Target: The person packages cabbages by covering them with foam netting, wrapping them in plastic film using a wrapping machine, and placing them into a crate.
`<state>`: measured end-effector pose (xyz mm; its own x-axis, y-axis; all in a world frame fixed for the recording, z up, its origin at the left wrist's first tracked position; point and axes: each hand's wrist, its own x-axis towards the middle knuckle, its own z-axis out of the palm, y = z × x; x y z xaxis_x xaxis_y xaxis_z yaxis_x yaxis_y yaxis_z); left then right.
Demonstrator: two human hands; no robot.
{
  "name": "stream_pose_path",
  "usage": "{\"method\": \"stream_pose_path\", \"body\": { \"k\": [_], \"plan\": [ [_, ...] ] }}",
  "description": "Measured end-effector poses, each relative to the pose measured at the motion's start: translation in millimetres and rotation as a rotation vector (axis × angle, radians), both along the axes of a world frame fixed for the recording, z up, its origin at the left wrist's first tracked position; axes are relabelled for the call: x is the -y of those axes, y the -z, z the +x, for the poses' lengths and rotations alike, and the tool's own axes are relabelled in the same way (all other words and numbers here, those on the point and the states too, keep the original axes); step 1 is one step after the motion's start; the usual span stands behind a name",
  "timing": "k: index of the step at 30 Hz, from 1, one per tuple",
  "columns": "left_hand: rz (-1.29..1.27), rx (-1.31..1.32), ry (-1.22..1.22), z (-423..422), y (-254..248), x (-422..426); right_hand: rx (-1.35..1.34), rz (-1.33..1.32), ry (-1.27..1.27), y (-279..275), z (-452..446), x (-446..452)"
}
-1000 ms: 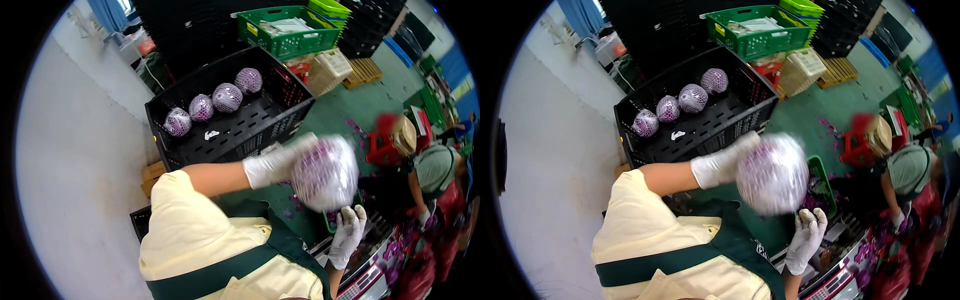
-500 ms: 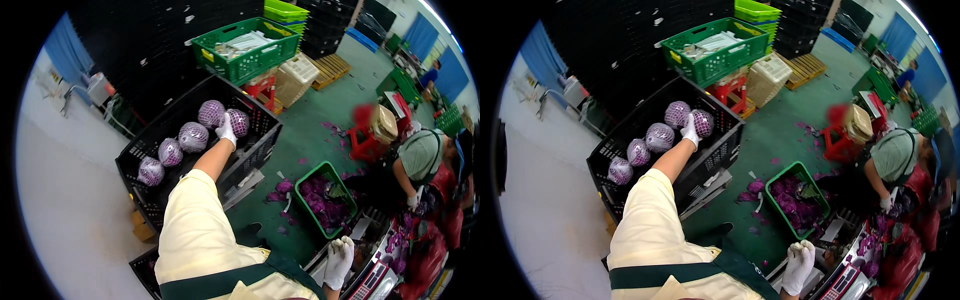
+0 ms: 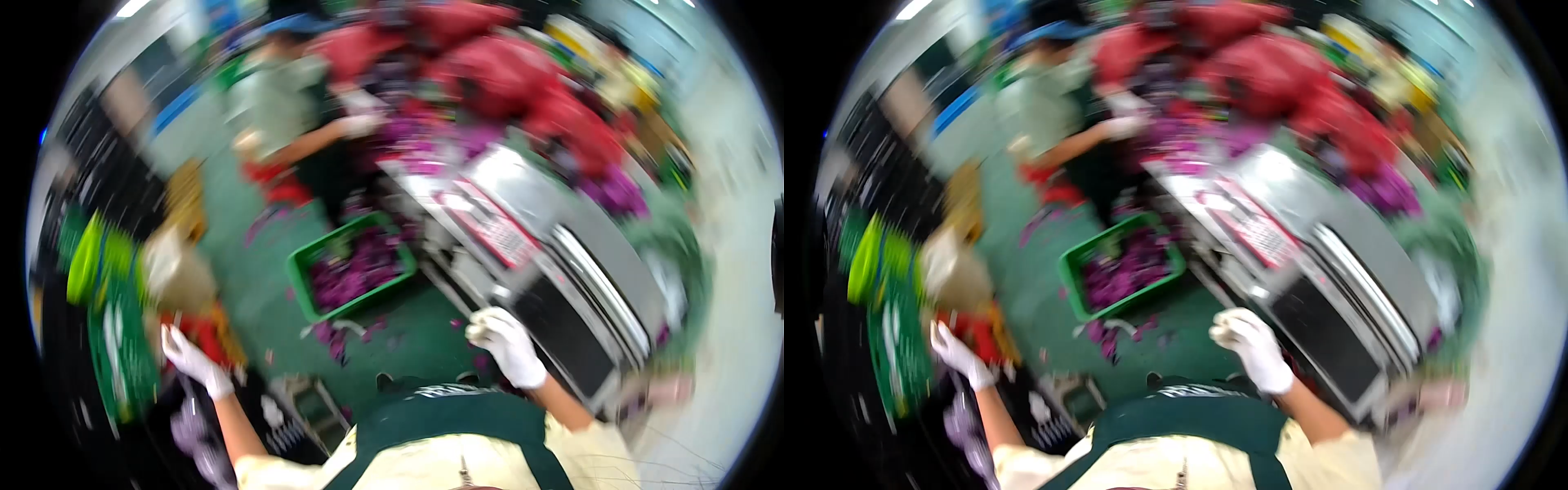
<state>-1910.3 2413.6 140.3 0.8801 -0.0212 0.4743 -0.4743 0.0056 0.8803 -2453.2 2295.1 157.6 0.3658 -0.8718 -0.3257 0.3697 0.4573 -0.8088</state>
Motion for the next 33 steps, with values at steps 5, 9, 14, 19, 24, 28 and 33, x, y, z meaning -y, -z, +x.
{"method": "stream_pose_path", "body": {
  "k": [5, 9, 14, 19, 24, 28, 33],
  "plan": [
    [0.267, -0.291, 1.141, -251, -21, 183, -0.006, -0.056, 0.172, -4, -125, 4],
    [0.404, -0.16, 1.671, -421, -46, 284, -0.043, -0.051, 0.488, -1, -220, -20],
    [0.373, 0.129, 1.997, -593, -19, 432, -0.151, -0.055, 0.832, -3, -298, -50],
    [0.304, 1.237, 1.682, -760, -6, 548, -0.225, -0.035, 1.115, -17, -333, -73],
    [0.664, 1.895, 1.313, -872, 13, 618, -0.383, 0.155, 1.449, -16, -345, -83],
    [0.636, 2.032, 1.287, -931, 47, 660, -0.38, 0.235, 1.526, 0, -351, -77],
    [0.659, 2.02, 1.451, -964, 70, 695, -0.428, 0.305, 1.52, 8, -361, -48]
  ]
}}
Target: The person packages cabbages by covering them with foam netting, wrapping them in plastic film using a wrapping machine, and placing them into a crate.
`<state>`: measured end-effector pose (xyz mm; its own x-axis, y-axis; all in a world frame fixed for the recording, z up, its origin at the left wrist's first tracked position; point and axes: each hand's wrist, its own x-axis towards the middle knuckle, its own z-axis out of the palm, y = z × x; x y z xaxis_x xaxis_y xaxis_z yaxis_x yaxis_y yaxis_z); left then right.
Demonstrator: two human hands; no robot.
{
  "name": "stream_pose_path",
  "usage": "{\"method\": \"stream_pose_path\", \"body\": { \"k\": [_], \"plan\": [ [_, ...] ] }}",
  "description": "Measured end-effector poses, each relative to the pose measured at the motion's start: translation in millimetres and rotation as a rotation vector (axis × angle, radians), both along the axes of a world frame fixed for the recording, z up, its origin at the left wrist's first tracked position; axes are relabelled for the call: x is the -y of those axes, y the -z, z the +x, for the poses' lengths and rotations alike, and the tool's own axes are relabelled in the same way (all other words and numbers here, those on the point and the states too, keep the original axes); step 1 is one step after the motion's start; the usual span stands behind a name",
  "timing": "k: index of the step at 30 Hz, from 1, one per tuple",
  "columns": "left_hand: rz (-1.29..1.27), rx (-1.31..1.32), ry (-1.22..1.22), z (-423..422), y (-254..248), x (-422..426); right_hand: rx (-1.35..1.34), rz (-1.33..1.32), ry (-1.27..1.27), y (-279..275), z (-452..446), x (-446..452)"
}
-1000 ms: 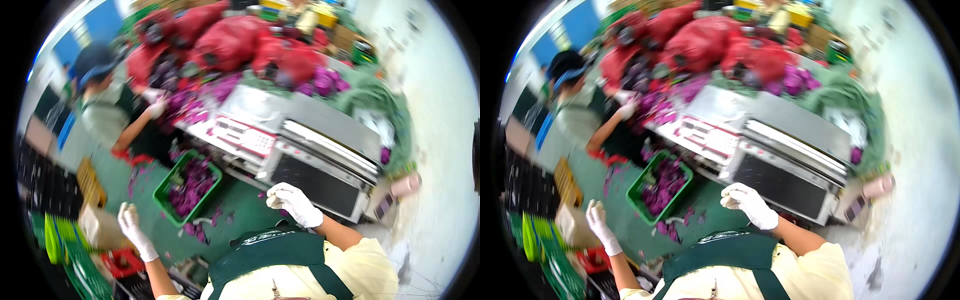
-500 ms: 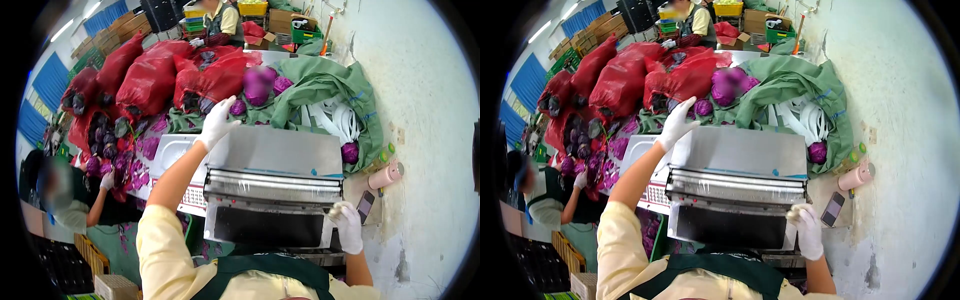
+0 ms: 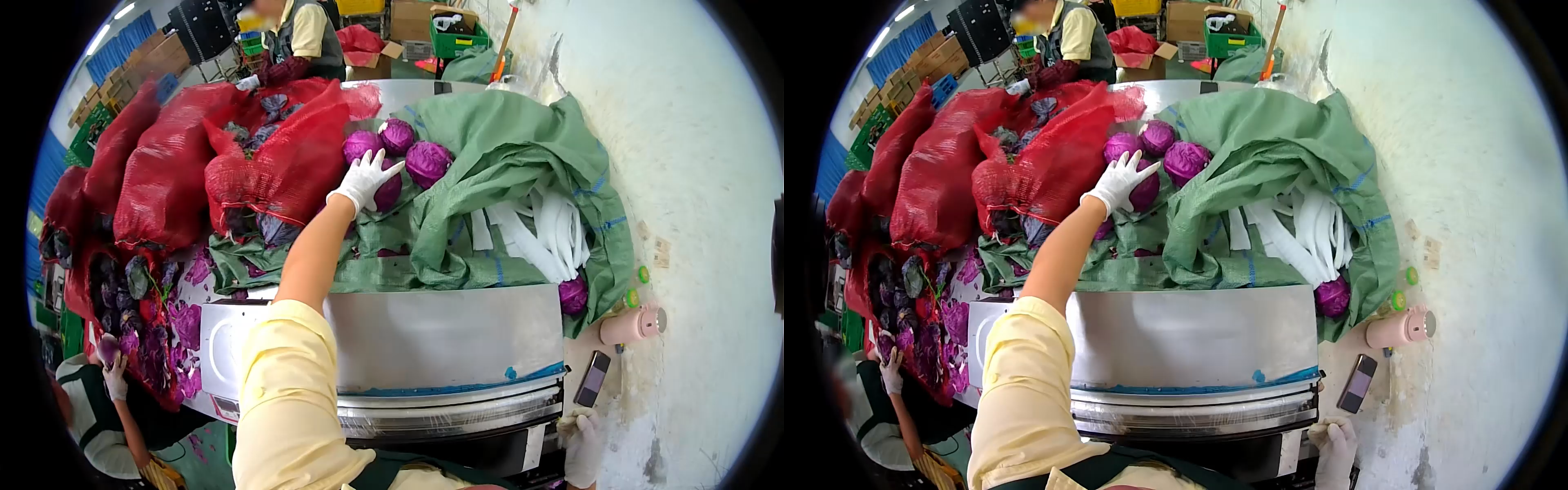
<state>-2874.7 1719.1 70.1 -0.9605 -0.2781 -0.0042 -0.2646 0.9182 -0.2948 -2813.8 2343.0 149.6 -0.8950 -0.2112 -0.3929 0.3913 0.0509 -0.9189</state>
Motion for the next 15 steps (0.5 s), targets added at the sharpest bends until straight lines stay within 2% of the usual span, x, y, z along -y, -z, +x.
{"method": "stream_pose_path", "body": {
  "k": [1, 5, 7, 8, 9, 11, 12, 13, 15],
  "plan": [
    [0.034, -0.044, 0.073, -2, 0, 6, -0.003, 0.014, -0.012, 1, 1, 3],
    [0.075, -0.067, 0.016, 3, 3, 8, -0.012, 0.036, -0.046, -4, -1, 19],
    [0.41, -0.297, -0.298, 20, -11, -4, -0.015, 0.06, -0.075, -5, 2, 19],
    [0.525, -0.435, -0.385, 26, -2, 3, -0.016, 0.059, -0.079, -6, 3, 18],
    [0.763, -0.561, -0.377, 33, 6, 19, -0.025, 0.06, -0.095, -7, 4, 16],
    [1.069, -0.88, -0.284, 51, 17, 27, -0.033, 0.05, -0.12, -14, 9, 16],
    [1.402, -0.929, -0.305, 69, -13, 4, -0.057, 0.052, -0.118, -22, 12, 22],
    [1.578, -0.939, -0.305, 88, -36, -18, -0.079, 0.053, -0.113, -28, 13, 29],
    [2.001, -0.768, -0.455, 130, -108, -80, -0.196, 0.133, -0.239, -42, 11, 45]
  ]
}}
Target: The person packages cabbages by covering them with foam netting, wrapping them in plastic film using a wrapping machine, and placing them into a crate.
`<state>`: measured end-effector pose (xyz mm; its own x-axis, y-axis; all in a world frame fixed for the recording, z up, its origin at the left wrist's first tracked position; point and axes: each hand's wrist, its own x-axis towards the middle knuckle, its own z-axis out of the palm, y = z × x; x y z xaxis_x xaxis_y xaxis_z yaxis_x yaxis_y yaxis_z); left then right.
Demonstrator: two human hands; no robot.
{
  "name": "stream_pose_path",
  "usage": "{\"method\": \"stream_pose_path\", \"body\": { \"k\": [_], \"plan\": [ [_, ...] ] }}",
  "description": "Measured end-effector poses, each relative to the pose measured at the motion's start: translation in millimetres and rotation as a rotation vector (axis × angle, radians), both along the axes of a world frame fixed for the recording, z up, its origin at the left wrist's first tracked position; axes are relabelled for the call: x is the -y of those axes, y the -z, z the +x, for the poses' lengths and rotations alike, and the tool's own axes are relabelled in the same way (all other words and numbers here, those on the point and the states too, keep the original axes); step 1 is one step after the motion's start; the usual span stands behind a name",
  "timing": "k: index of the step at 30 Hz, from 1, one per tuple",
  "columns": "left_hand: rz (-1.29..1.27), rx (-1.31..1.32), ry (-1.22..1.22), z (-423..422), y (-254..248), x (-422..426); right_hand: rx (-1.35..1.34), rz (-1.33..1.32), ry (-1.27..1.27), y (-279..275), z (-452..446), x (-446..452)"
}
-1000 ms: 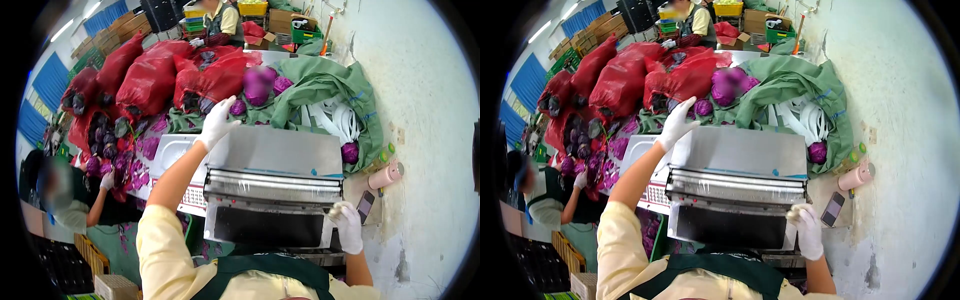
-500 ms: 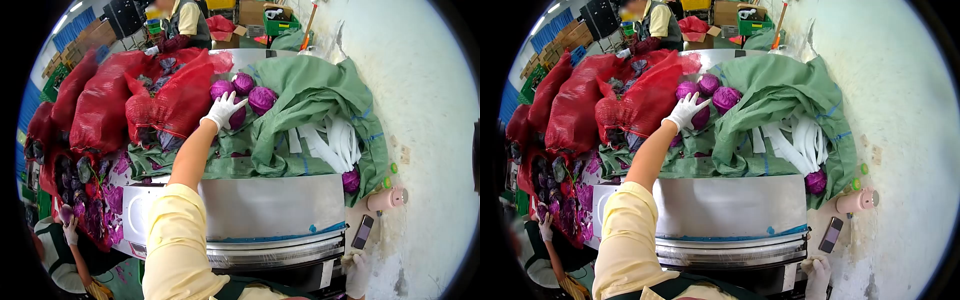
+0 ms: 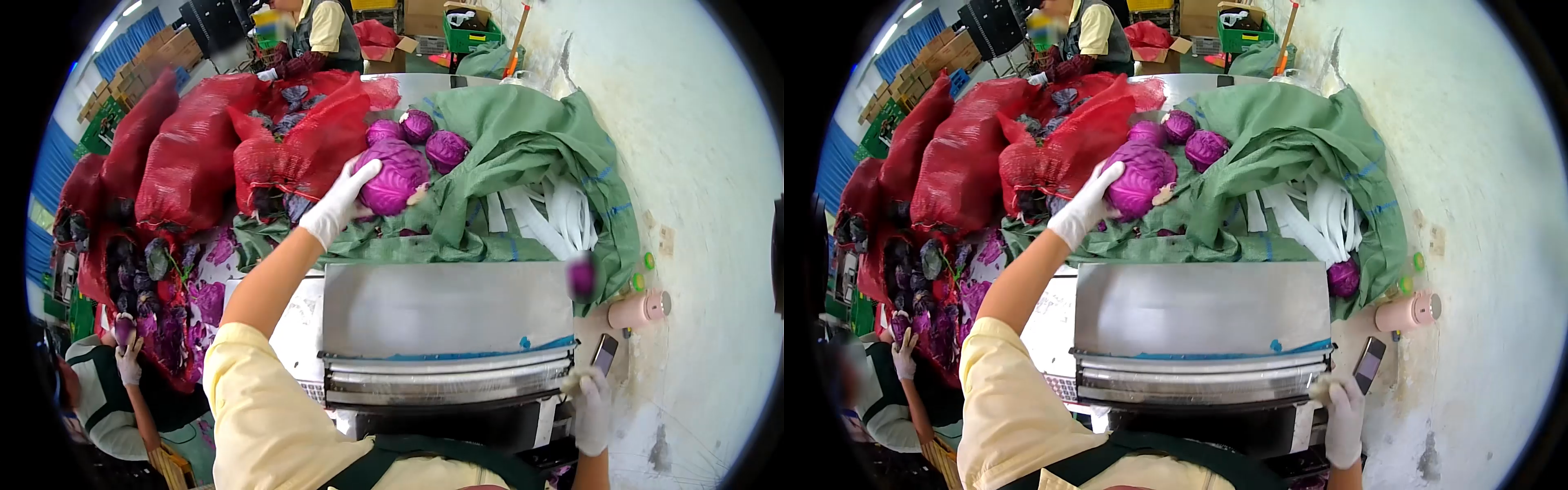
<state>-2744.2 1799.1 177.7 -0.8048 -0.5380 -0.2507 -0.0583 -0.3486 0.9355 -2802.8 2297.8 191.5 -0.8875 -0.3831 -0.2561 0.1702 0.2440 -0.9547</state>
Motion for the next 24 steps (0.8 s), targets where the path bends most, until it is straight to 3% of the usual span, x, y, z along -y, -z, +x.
{"method": "stream_pose_path", "body": {
  "k": [2, 4, 9, 10, 11, 12, 14, 16, 18, 22, 24],
  "plan": [
    [0.405, -0.091, 0.086, 24, 11, -30, -0.122, 0.063, -0.21, -6, -12, 16],
    [0.654, -0.174, 0.242, 46, 22, -59, -0.186, 0.012, -0.324, -9, -20, 49],
    [0.82, -0.076, 0.316, 74, 26, -150, -0.177, -0.354, -0.661, 26, -37, 139],
    [0.832, -0.061, 0.334, 75, 27, -163, -0.071, -0.429, -0.688, 44, -35, 151],
    [0.847, -0.005, 0.307, 73, 31, -172, 0.273, -0.649, -0.714, 51, -20, 163],
    [0.892, 0.07, 0.393, 75, 25, -174, 0.352, -0.63, -0.649, 48, -15, 164],
    [0.709, 0.08, 0.024, 64, 13, -196, 0.38, -0.565, -0.613, 43, -10, 161],
    [0.059, 0.105, -0.16, 62, 15, -197, 0.399, -0.479, -0.572, 43, -4, 162],
    [-0.006, -0.026, -0.07, 59, 47, -182, 0.396, -0.327, -0.547, 34, 1, 159],
    [0.205, -0.036, -0.109, 55, 63, -182, 0.302, -0.072, -0.638, 30, -13, 158],
    [0.039, -0.051, -0.072, 54, 59, -183, 0.242, 0.035, -0.746, 26, -23, 157]
  ]
}}
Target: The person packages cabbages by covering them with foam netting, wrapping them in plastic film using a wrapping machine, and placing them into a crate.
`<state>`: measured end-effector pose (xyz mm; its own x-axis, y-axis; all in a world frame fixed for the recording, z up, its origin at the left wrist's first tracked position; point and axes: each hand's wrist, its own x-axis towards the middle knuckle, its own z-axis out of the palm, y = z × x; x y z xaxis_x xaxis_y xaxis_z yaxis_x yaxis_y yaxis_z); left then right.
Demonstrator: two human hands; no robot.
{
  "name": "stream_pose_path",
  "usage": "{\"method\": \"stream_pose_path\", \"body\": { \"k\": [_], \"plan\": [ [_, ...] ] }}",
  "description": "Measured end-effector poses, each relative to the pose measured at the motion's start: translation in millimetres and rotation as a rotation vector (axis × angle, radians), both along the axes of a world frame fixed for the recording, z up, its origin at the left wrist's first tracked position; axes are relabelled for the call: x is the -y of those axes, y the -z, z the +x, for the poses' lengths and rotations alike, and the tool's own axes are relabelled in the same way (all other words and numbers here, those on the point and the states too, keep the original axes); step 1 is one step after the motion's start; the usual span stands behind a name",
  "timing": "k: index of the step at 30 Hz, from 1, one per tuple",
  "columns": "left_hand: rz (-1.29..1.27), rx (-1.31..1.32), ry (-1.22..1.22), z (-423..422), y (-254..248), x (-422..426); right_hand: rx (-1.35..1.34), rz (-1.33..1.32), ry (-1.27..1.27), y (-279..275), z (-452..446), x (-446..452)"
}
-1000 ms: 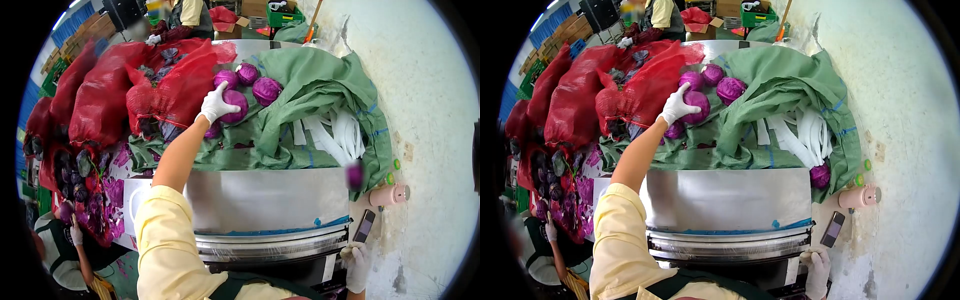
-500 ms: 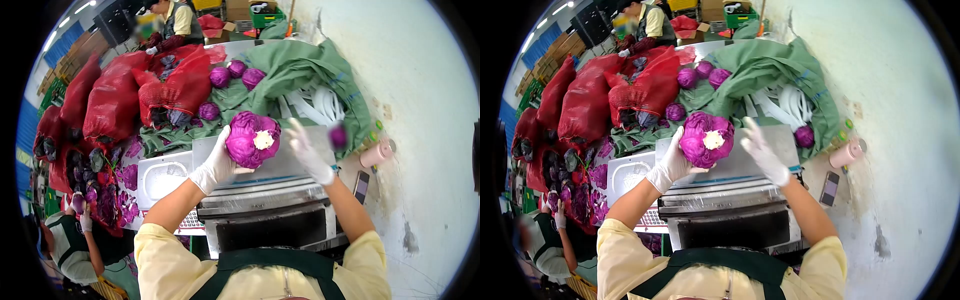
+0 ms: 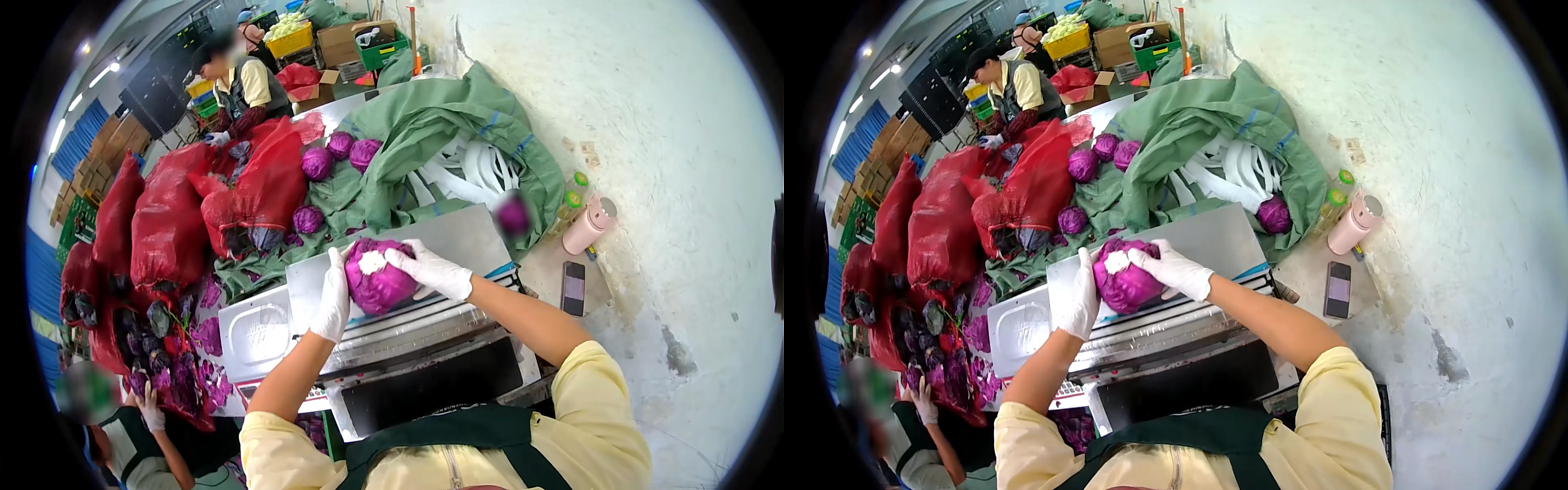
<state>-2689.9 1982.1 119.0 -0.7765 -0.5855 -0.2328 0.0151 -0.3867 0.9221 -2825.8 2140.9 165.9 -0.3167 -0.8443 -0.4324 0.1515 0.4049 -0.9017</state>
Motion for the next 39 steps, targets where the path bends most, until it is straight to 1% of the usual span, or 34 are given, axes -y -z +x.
{"method": "stream_pose_path", "body": {
  "k": [1, 2, 4, 5, 6, 7, 8, 10, 11, 13, 14, 16, 17, 18, 20, 22, 23, 24, 26, 27, 28, 30, 31, 32, 34, 35, 36, 38, 39],
  "plan": [
    [-0.002, 0.0, 0.008, -3, -2, 1, -0.083, -0.022, -0.087, -2, -8, -3],
    [-0.084, 0.02, 0.029, -6, -7, 1, -0.082, -0.024, -0.078, -4, -24, 0],
    [-0.257, 0.055, 0.069, -11, -21, 3, -0.271, 0.149, -0.253, -18, -75, 15],
    [-0.507, 0.056, 0.098, -10, -29, -6, -0.63, 0.026, -0.254, 4, -115, 31],
    [-0.759, 0.056, 0.125, -9, -36, -16, -0.861, 0.016, -0.246, 19, -150, 45],
    [-0.926, 0.034, 0.106, -13, -39, -17, -1.095, 0.024, -0.219, 34, -185, 59],
    [-0.98, 0.027, 0.142, -15, -43, -19, -1.196, 0.154, -0.191, 38, -208, 66],
    [-0.853, 0.053, 0.206, -17, -62, -32, -1.131, 0.269, -0.317, 66, -244, 72],
    [-1.067, 0.072, 0.245, -19, -58, -27, -1.207, 0.369, -0.269, 94, -261, 77],
    [-1.137, 0.077, 0.24, -21, -59, -29, -1.281, 0.457, -0.234, 113, -270, 82],
    [-1.162, 0.092, 0.222, -19, -61, -31, -1.093, 0.501, -0.205, 102, -265, 81],
    [-1.186, 0.069, 0.18, -18, -54, -24, -1.075, 0.385, -0.113, 60, -234, 69],
    [-1.11, 0.014, 0.121, -18, -63, -26, -1.065, 0.326, -0.071, 36, -217, 62],
    [-1.141, -0.013, -0.007, -18, -54, -24, -1.18, 0.114, -0.051, 17, -202, 50],
    [-0.958, -0.125, -0.203, -19, -62, -22, -1.341, -0.125, -0.32, -18, -177, 27],
    [-0.718, -0.101, -0.323, -20, -99, -36, -0.947, -0.29, -0.414, -66, -126, -4],
    [-0.608, -0.1, -0.309, -20, -107, -41, -0.874, -0.39, -0.419, -93, -93, -25],
    [-0.437, -0.144, -0.311, -21, -111, -49, -0.797, -0.487, -0.42, -106, -65, -43],
    [-0.229, -0.268, -0.151, -14, -105, -57, -0.881, -0.55, -0.472, -98, -35, -75],
    [-0.121, -0.257, -0.14, -9, -104, -62, -0.858, -0.477, -0.555, -98, -25, -89],
    [-0.037, -0.215, -0.148, -1, -104, -71, -0.797, -0.541, -0.621, -99, -17, -101],
    [0.024, -0.289, -0.083, 14, -103, -85, -0.229, -0.338, -0.497, -116, 6, -130],
    [0.022, -0.32, -0.127, 18, -100, -95, 0.281, -0.472, -0.398, -108, 6, -138],
    [0.054, -0.329, -0.153, 22, -106, -112, 0.41, -0.517, -0.23, -92, 8, -141],
    [0.087, -0.357, -0.118, 27, -88, -137, -0.287, -0.565, 0.053, -71, 36, -122],
    [0.099, -0.336, -0.089, 29, -83, -147, -0.211, -0.63, 0.118, -43, 47, -115],
    [0.026, -0.289, -0.149, 29, -77, -157, -0.293, -0.674, 0.152, -30, 59, -111],
    [-0.025, -0.245, -0.17, 29, -61, -172, -0.409, -0.705, 0.258, -20, 85, -105],
    [-0.351, -0.347, -0.294, 27, -53, -177, -0.255, -0.67, 0.314, -16, 92, -104]
  ]
}}
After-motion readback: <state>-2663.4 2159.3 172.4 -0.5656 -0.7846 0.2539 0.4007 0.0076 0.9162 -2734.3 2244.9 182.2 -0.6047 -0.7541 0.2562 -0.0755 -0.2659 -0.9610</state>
